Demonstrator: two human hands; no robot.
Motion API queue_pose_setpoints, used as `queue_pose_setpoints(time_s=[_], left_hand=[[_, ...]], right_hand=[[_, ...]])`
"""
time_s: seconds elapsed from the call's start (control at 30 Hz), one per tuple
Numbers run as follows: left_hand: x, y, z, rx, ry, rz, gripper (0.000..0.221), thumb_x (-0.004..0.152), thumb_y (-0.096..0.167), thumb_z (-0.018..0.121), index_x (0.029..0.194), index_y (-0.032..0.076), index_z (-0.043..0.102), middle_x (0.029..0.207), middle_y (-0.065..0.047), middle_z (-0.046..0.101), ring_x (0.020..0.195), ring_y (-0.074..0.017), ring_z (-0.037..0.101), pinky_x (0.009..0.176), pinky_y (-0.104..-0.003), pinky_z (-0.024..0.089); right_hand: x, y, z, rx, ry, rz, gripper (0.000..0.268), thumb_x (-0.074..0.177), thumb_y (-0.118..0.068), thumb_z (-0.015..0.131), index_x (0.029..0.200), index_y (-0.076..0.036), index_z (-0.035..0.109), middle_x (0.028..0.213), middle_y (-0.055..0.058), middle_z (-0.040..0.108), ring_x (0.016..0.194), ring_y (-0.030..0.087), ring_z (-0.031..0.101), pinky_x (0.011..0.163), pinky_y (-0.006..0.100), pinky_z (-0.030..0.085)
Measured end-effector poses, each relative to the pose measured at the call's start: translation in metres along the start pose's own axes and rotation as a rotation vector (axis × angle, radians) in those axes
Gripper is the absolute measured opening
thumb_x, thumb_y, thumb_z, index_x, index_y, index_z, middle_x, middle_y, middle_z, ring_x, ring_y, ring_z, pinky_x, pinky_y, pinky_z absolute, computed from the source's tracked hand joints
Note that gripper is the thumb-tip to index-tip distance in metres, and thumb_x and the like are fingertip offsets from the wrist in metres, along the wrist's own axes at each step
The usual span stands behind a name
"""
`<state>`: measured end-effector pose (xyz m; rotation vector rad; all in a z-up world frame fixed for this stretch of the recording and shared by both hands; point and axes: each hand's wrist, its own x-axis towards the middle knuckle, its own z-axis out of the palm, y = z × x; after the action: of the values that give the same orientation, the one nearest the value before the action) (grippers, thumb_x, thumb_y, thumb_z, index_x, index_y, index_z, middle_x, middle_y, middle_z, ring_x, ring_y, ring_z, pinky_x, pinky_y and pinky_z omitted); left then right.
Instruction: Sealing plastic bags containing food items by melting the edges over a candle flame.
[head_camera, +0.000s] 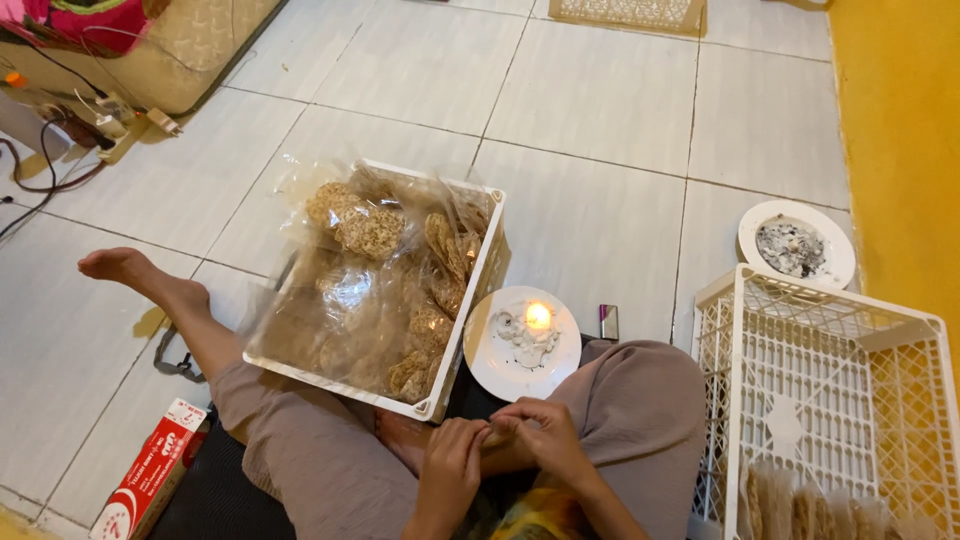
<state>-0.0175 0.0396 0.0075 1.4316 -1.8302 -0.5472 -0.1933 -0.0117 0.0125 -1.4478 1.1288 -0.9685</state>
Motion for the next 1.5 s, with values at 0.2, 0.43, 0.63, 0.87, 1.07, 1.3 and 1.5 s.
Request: queue_pose_setpoints(time_s=[0.2, 0.43, 0.63, 0.87, 1.07, 1.3, 1.5], left_hand=[[0.007, 0.008, 0.002, 0.016, -0.080, -0.012, 0.014, 0.104, 0.017, 0.054, 0.103, 0.010, 0.067, 0.088, -0.004, 0.066, 0.079, -0.0227, 0.059, 0.070, -0.036, 0.043], [0.011, 0.017, -0.001, -0.164, -0.036, -0.089, 0.016, 0.103, 0.015, 0.056, 0.102, 0.008, 0.070, 0.087, -0.006, 0.064, 0.082, -0.0212, 0.062, 0.074, -0.033, 0.048], [0.007, 0.012, -0.002, -0.212, -0.094, -0.215, 0.018, 0.102, 0.019, 0.056, 0.103, 0.010, 0.072, 0.090, -0.004, 0.065, 0.085, -0.0187, 0.064, 0.075, -0.031, 0.048], [0.004, 0.019, -0.015, -0.242, -0.014, -0.212, 0.014, 0.098, 0.016, 0.063, 0.097, 0.010, 0.075, 0.084, -0.003, 0.066, 0.080, -0.0173, 0.064, 0.072, -0.031, 0.047], [0.006, 0.016, -0.030, -0.240, 0.103, -0.249, 0.009, 0.091, 0.013, 0.071, 0.087, 0.012, 0.078, 0.078, 0.002, 0.073, 0.073, -0.0104, 0.067, 0.064, -0.026, 0.049], [-0.001, -0.012, -0.022, 0.079, 0.198, -0.222, 0.012, 0.095, 0.024, 0.066, 0.097, 0.017, 0.075, 0.098, 0.001, 0.070, 0.097, -0.0216, 0.063, 0.089, -0.037, 0.042], [0.020, 0.030, -0.003, 0.164, 0.134, -0.008, 0.019, 0.099, 0.012, 0.059, 0.116, 0.007, 0.067, 0.124, -0.012, 0.060, 0.117, -0.0304, 0.057, 0.101, -0.046, 0.042]], right_hand=[[0.002, 0.002, -0.018, 0.042, 0.165, 0.113, 0.002, 0.078, -0.007, 0.086, 0.079, -0.006, 0.087, 0.076, 0.005, 0.083, 0.075, 0.013, 0.076, 0.071, 0.026, 0.062], [0.005, -0.002, -0.034, 0.120, 0.193, 0.079, 0.010, 0.084, -0.011, 0.081, 0.080, -0.003, 0.084, 0.069, 0.006, 0.078, 0.067, 0.013, 0.070, 0.063, 0.026, 0.058], [0.006, 0.011, -0.042, 0.185, 0.197, 0.131, 0.010, 0.084, -0.010, 0.081, 0.083, 0.000, 0.085, 0.070, 0.009, 0.080, 0.064, 0.014, 0.069, 0.061, 0.026, 0.058], [0.007, 0.003, -0.042, 0.214, 0.184, 0.175, 0.013, 0.085, -0.013, 0.081, 0.083, -0.002, 0.085, 0.070, 0.009, 0.078, 0.070, 0.015, 0.071, 0.069, 0.029, 0.058], [0.007, -0.007, -0.035, 0.210, 0.107, 0.097, 0.016, 0.090, -0.015, 0.074, 0.090, -0.003, 0.085, 0.074, 0.008, 0.081, 0.073, 0.015, 0.074, 0.072, 0.028, 0.061], [-0.003, 0.005, -0.010, 0.258, 0.061, 0.203, 0.020, 0.090, -0.018, 0.074, 0.095, -0.001, 0.084, 0.077, 0.011, 0.083, 0.072, 0.017, 0.077, 0.069, 0.029, 0.064], [-0.001, -0.008, -0.007, 0.144, 0.078, 0.167, 0.014, 0.088, -0.016, 0.077, 0.091, -0.005, 0.084, 0.080, 0.005, 0.081, 0.078, 0.015, 0.074, 0.076, 0.028, 0.060]])
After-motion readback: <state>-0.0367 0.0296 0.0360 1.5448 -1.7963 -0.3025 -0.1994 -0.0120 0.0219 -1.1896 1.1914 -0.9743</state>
